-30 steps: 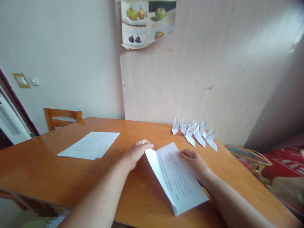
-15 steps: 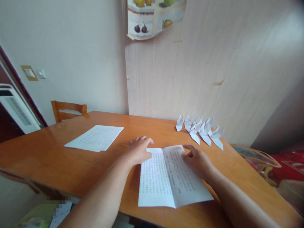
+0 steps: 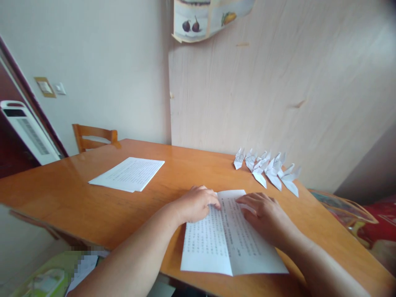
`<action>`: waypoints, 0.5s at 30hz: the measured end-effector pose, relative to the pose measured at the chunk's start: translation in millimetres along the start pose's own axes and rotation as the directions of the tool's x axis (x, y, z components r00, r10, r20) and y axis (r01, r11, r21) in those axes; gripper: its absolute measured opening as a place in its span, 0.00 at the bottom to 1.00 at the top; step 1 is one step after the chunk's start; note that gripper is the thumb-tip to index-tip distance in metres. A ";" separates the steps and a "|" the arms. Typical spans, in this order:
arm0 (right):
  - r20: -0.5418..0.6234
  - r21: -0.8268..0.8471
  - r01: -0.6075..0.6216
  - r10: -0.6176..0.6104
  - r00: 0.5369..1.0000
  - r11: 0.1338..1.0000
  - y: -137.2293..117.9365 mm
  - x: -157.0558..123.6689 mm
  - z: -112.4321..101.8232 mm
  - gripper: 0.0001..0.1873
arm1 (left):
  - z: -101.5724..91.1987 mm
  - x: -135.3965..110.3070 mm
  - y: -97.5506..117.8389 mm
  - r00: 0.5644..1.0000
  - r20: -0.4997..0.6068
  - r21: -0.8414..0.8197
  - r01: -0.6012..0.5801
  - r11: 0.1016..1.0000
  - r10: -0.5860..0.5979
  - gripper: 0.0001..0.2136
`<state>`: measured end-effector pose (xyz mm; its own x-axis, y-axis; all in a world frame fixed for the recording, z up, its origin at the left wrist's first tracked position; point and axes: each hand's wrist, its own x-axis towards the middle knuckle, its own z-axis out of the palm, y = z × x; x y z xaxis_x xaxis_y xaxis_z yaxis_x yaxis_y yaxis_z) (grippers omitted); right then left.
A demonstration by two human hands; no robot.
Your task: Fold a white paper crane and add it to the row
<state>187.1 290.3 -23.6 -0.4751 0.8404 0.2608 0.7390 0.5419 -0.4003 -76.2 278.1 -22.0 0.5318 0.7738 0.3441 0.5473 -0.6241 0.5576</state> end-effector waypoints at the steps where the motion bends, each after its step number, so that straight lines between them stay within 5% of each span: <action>1: 0.015 0.058 0.018 -0.019 1.000 0.998 -3.6 -1.9 -2.6 0.18 | 0.1 0.2 -0.4 1.000 0.014 0.007 0.005 1.000 -0.005 0.24; 4: 0.045 0.245 0.040 -0.053 0.998 0.969 -17.6 -11.0 -12.6 0.17 | 0.2 1.3 -1.1 1.000 0.016 -0.004 0.005 1.000 -0.005 0.24; 8: 0.152 0.358 0.078 -0.141 0.978 0.930 -38.8 -30.4 -27.9 0.35 | 0.2 3.2 -1.7 1.000 -0.001 -0.036 0.003 0.999 -0.003 0.22; 12: 0.277 0.248 0.114 -0.183 0.943 0.962 -50.1 -50.2 -36.6 0.53 | 0.7 4.7 -2.9 0.999 0.045 0.017 0.016 1.000 -0.017 0.23; 15: 0.323 0.062 0.189 -0.199 0.925 0.980 -48.5 -61.3 -37.6 0.54 | 1.3 5.3 -4.3 0.994 0.099 0.063 0.034 0.997 -0.040 0.23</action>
<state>198.3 212.4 12.8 -0.7406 0.6709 0.0371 0.6049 0.6897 -0.3979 -74.9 284.7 -23.6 0.5711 0.7836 0.2447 0.6048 -0.6032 0.5201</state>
